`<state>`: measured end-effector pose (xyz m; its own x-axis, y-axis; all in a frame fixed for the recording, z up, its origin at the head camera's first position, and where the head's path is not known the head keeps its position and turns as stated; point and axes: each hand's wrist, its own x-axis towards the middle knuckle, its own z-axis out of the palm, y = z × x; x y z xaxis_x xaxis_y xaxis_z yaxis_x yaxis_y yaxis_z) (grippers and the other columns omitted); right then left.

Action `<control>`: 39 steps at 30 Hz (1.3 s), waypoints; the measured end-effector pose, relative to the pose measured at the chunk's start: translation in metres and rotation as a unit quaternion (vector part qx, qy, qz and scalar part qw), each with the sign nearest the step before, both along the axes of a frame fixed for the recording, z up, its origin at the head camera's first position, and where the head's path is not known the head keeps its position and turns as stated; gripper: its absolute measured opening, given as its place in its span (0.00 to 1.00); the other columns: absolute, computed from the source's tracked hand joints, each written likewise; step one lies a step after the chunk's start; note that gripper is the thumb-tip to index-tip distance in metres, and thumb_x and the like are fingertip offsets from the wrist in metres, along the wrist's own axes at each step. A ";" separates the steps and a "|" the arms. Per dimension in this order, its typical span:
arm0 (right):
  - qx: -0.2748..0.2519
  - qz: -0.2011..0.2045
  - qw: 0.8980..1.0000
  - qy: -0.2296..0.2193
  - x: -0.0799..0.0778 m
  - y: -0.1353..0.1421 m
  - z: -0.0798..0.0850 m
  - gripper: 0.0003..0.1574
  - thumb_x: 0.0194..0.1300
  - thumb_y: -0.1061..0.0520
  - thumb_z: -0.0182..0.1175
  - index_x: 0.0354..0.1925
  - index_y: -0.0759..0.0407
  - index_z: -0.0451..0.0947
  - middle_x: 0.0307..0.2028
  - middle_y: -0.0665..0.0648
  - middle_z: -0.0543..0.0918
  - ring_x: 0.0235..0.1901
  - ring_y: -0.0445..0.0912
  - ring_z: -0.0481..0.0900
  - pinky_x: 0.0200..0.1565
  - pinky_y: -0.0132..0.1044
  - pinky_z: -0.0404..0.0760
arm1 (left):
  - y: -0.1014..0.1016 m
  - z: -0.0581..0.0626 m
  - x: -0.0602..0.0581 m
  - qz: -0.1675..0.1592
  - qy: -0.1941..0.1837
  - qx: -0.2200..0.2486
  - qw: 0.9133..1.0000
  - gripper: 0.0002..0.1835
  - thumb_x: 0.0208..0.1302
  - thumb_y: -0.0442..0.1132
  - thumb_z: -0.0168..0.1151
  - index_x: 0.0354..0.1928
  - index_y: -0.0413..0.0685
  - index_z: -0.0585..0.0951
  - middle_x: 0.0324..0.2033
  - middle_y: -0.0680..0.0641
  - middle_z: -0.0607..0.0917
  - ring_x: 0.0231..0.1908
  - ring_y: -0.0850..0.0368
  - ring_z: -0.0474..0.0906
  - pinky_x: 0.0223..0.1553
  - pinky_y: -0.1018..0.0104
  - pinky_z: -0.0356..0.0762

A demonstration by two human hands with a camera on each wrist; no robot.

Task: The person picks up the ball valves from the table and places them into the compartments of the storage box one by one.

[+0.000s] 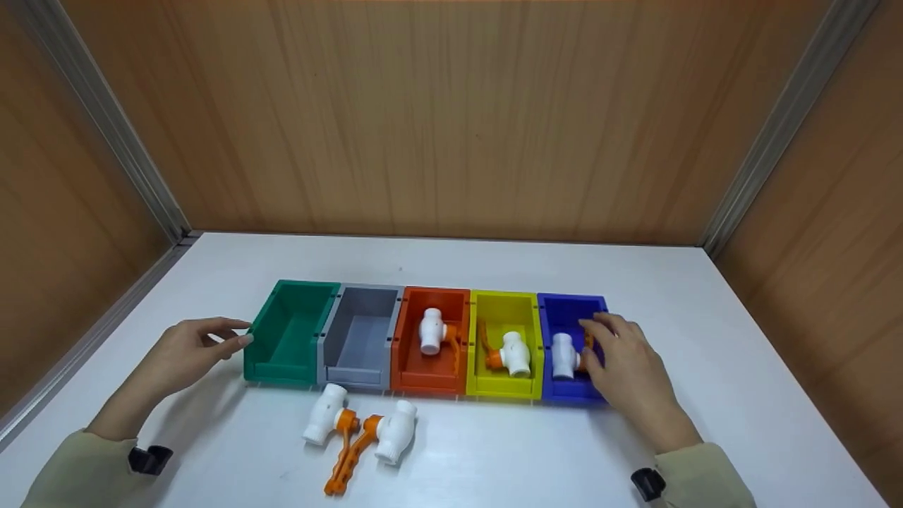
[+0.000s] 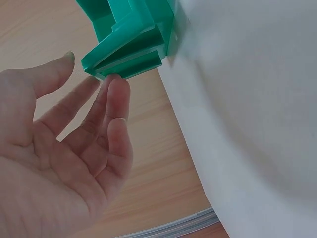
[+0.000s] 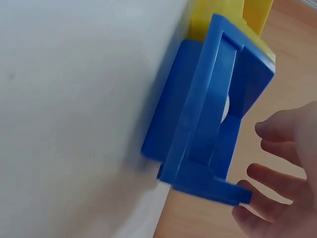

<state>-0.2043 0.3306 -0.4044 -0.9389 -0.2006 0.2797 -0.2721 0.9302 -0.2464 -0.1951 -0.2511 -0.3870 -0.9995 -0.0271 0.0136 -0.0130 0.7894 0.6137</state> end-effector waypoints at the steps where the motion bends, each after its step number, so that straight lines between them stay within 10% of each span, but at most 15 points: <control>1: -0.002 -0.010 1.000 0.005 0.001 0.003 -0.001 0.30 0.65 0.59 0.65 0.64 0.62 0.73 0.62 0.69 0.69 0.61 0.70 0.66 0.56 0.70 0.66 | 0.000 0.000 0.000 -0.001 0.000 -0.001 1.000 0.21 0.70 0.48 0.62 0.59 0.44 0.81 0.47 0.42 0.84 0.46 0.46 0.79 0.37 0.59 0.81; 20: -0.040 -0.062 0.997 -0.037 0.005 0.024 0.000 0.23 0.67 0.57 0.62 0.56 0.69 0.80 0.40 0.67 0.86 0.38 0.61 0.82 0.38 0.54 0.82 | 0.022 0.010 0.010 -0.028 0.053 0.008 0.998 0.13 0.69 0.46 0.65 0.48 0.49 0.87 0.40 0.50 0.86 0.37 0.54 0.79 0.34 0.61 0.79; 31: -0.062 -0.081 0.990 -0.099 0.000 0.024 0.005 0.27 0.68 0.54 0.63 0.59 0.69 0.77 0.46 0.71 0.83 0.43 0.62 0.81 0.41 0.54 0.82 | 0.071 0.006 0.008 -0.105 0.025 0.069 0.992 0.07 0.66 0.46 0.68 0.44 0.56 0.88 0.37 0.57 0.85 0.36 0.55 0.77 0.33 0.64 0.79; 39: -0.062 -0.074 0.988 -0.122 0.000 0.024 0.007 0.29 0.68 0.55 0.63 0.61 0.71 0.75 0.48 0.73 0.81 0.44 0.64 0.81 0.41 0.52 0.83 | 0.105 0.005 0.011 -0.223 0.009 0.049 0.974 0.10 0.67 0.47 0.67 0.46 0.55 0.88 0.38 0.59 0.84 0.38 0.58 0.78 0.38 0.66 0.80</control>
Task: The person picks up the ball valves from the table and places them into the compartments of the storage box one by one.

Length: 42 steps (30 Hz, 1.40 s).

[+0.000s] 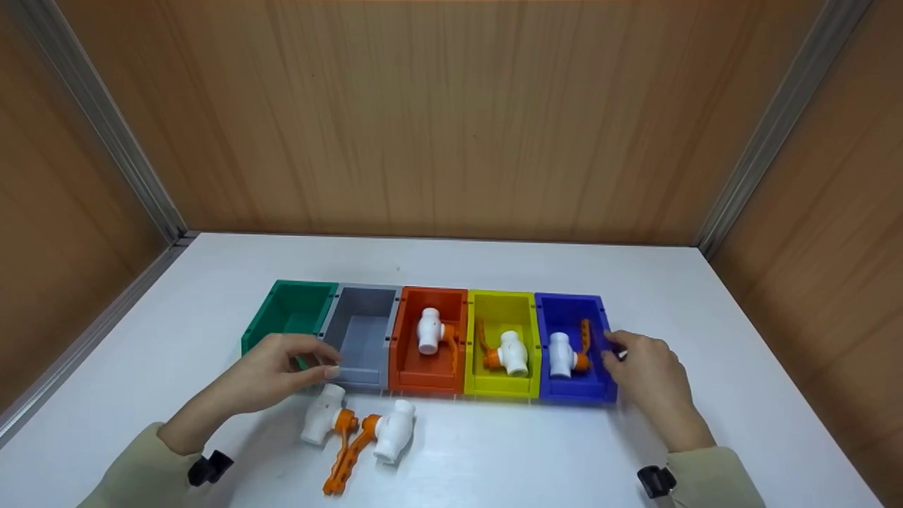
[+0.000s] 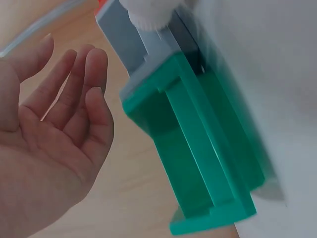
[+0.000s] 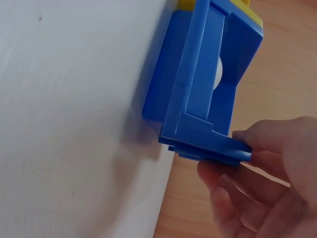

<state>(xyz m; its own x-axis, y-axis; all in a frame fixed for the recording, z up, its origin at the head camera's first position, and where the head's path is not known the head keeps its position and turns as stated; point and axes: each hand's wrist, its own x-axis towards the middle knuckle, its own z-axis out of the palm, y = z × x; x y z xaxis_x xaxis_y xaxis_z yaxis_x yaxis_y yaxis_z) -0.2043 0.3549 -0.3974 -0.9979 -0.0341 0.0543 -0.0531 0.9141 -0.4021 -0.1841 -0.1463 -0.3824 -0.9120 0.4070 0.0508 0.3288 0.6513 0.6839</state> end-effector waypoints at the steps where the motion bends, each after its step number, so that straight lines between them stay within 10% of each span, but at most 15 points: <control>1: -0.001 -0.001 1.000 -0.002 0.000 0.000 0.000 0.29 0.68 0.55 0.64 0.61 0.71 0.75 0.49 0.73 0.81 0.45 0.64 0.81 0.41 0.52 0.83 | 0.005 0.000 0.000 -0.013 0.001 -0.007 1.000 0.11 0.67 0.48 0.67 0.47 0.54 0.88 0.38 0.60 0.84 0.39 0.59 0.78 0.39 0.67 0.80; 21: -0.005 -0.003 1.000 0.026 0.003 0.000 -0.004 0.28 0.67 0.57 0.64 0.61 0.71 0.75 0.48 0.74 0.81 0.43 0.63 0.81 0.37 0.50 0.83 | 0.065 -0.020 0.024 -0.148 0.009 -0.154 0.977 0.24 0.55 0.56 0.74 0.56 0.72 0.83 0.56 0.60 0.79 0.56 0.58 0.74 0.56 0.50 0.75; 42: 0.000 -0.010 0.999 0.034 0.003 -0.003 -0.004 0.27 0.67 0.58 0.63 0.61 0.70 0.75 0.51 0.76 0.80 0.42 0.63 0.82 0.36 0.49 0.83 | 0.072 -0.025 0.026 -0.167 0.026 -0.146 0.975 0.26 0.52 0.54 0.78 0.55 0.67 0.85 0.56 0.59 0.79 0.44 0.61 0.78 0.46 0.60 0.79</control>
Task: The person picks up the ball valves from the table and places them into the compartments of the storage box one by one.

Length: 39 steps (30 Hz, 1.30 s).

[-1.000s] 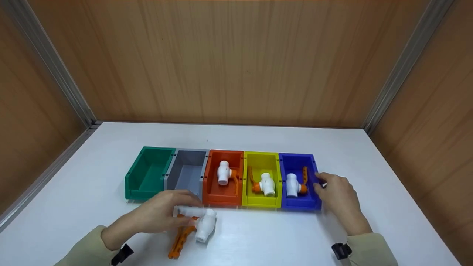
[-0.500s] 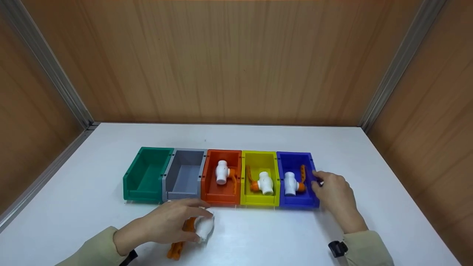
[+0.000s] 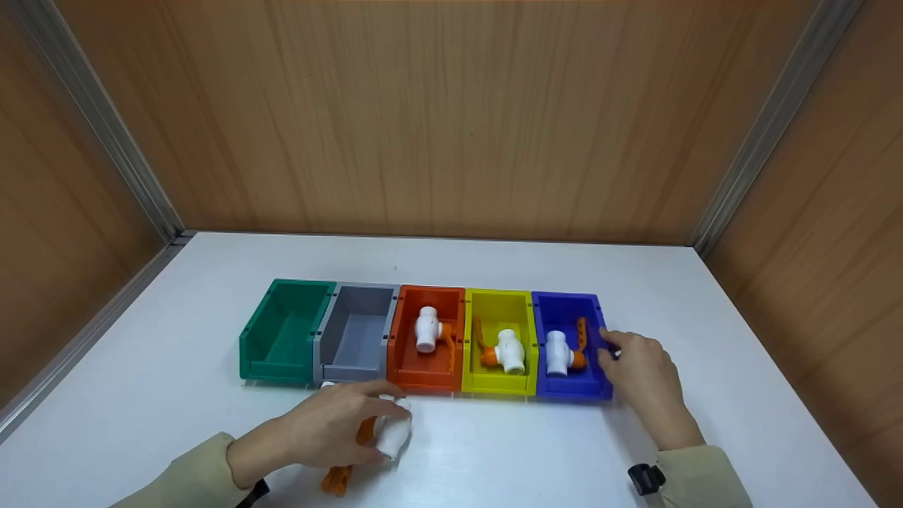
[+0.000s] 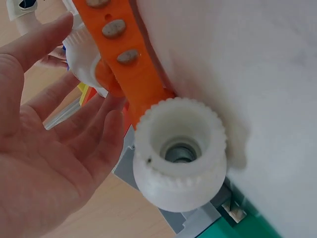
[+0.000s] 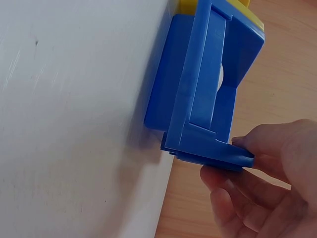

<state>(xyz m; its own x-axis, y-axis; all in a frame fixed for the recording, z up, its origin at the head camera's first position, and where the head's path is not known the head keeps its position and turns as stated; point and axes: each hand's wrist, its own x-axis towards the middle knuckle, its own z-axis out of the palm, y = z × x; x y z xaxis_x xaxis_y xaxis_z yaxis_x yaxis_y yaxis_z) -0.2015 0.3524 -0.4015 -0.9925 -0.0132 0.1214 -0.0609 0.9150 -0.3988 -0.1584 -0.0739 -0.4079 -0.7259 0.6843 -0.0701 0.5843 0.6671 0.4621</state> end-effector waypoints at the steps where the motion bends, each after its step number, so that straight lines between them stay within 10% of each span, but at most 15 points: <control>1: 0.002 0.001 1.000 -0.001 0.000 0.000 0.000 0.28 0.67 0.58 0.63 0.61 0.70 0.75 0.51 0.76 0.80 0.42 0.63 0.82 0.36 0.49 0.83 | 0.000 0.000 0.000 -0.002 0.004 0.001 1.000 0.26 0.51 0.54 0.78 0.55 0.67 0.85 0.56 0.59 0.79 0.44 0.61 0.78 0.46 0.59 0.79; 24: 0.000 0.000 0.999 -0.038 -0.001 0.001 0.003 0.30 0.68 0.57 0.63 0.64 0.67 0.71 0.55 0.79 0.75 0.42 0.61 0.79 0.37 0.45 0.82 | 0.004 0.025 0.000 0.025 -0.045 0.048 0.998 0.24 0.50 0.52 0.79 0.52 0.66 0.87 0.49 0.62 0.78 0.40 0.66 0.74 0.35 0.73 0.76; 31: -0.003 0.011 1.000 -0.008 -0.001 0.000 0.001 0.27 0.67 0.59 0.63 0.61 0.69 0.74 0.52 0.77 0.79 0.36 0.55 0.79 0.28 0.38 0.77 | 0.001 0.035 -0.002 0.020 0.006 0.055 0.998 0.25 0.50 0.51 0.80 0.53 0.66 0.86 0.51 0.58 0.77 0.41 0.61 0.75 0.36 0.73 0.76; 39: -0.004 0.005 1.000 -0.023 0.000 0.000 0.002 0.28 0.68 0.58 0.62 0.63 0.68 0.72 0.52 0.78 0.78 0.37 0.56 0.79 0.27 0.37 0.78 | -0.012 0.049 -0.012 0.091 0.020 0.049 0.994 0.26 0.49 0.51 0.80 0.53 0.69 0.85 0.59 0.56 0.75 0.50 0.58 0.75 0.42 0.66 0.81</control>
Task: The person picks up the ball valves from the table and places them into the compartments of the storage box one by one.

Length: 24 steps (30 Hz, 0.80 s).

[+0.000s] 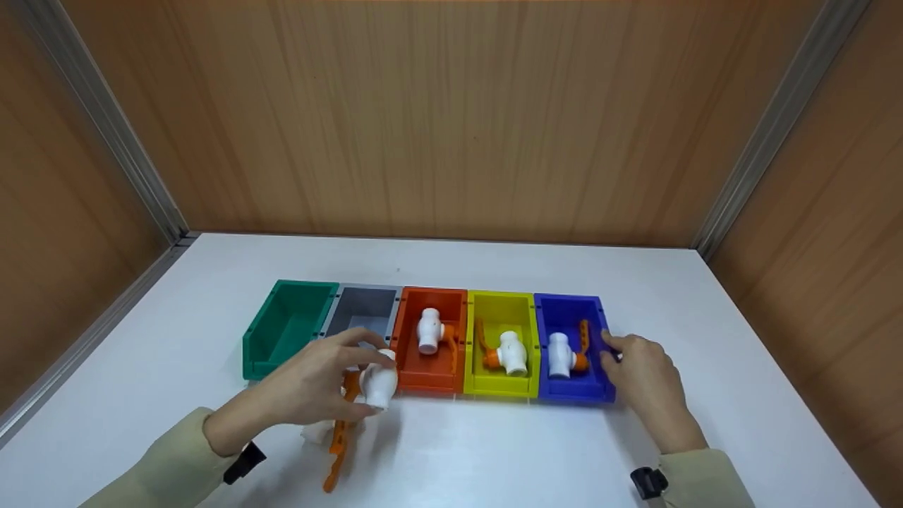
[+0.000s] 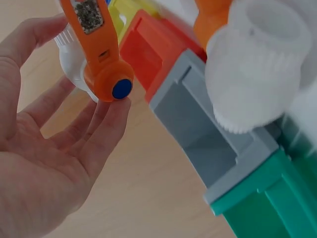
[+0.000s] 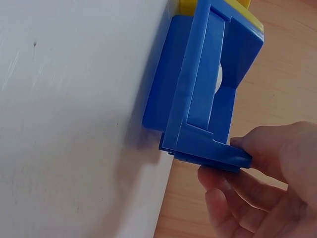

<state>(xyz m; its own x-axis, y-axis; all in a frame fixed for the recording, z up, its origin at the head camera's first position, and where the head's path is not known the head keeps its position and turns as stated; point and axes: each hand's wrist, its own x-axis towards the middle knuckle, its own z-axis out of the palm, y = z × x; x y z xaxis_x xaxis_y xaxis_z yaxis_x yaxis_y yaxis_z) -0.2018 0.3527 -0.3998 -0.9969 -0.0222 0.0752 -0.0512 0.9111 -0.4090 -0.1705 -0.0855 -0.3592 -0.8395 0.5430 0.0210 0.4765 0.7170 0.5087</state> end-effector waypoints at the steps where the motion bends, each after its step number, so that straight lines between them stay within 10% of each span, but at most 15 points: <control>1: -0.001 0.000 1.000 -0.001 0.000 0.000 0.000 0.28 0.68 0.58 0.62 0.63 0.68 0.71 0.53 0.78 0.77 0.37 0.56 0.79 0.27 0.36 0.77 | -0.002 0.002 -0.002 0.009 0.000 0.002 1.000 0.26 0.49 0.50 0.80 0.53 0.69 0.85 0.59 0.56 0.75 0.51 0.57 0.75 0.42 0.65 0.81; 24: 0.004 -0.005 1.000 0.002 0.000 -0.001 0.000 0.29 0.67 0.59 0.63 0.63 0.68 0.72 0.51 0.77 0.78 0.36 0.55 0.79 0.28 0.38 0.77 | -0.011 0.007 -0.066 0.116 0.062 0.029 0.991 0.30 0.53 0.43 0.78 0.60 0.58 0.82 0.63 0.51 0.73 0.57 0.53 0.72 0.48 0.58 0.81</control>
<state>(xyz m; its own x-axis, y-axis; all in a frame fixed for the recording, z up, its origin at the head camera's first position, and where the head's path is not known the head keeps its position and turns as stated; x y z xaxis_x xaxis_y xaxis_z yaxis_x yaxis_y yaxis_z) -0.2023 0.3515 -0.4003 -0.9968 -0.0136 0.0791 -0.0443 0.9150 -0.4010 -0.2369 -0.0963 -0.3527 -0.9308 0.3298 0.1578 0.3633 0.7859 0.5003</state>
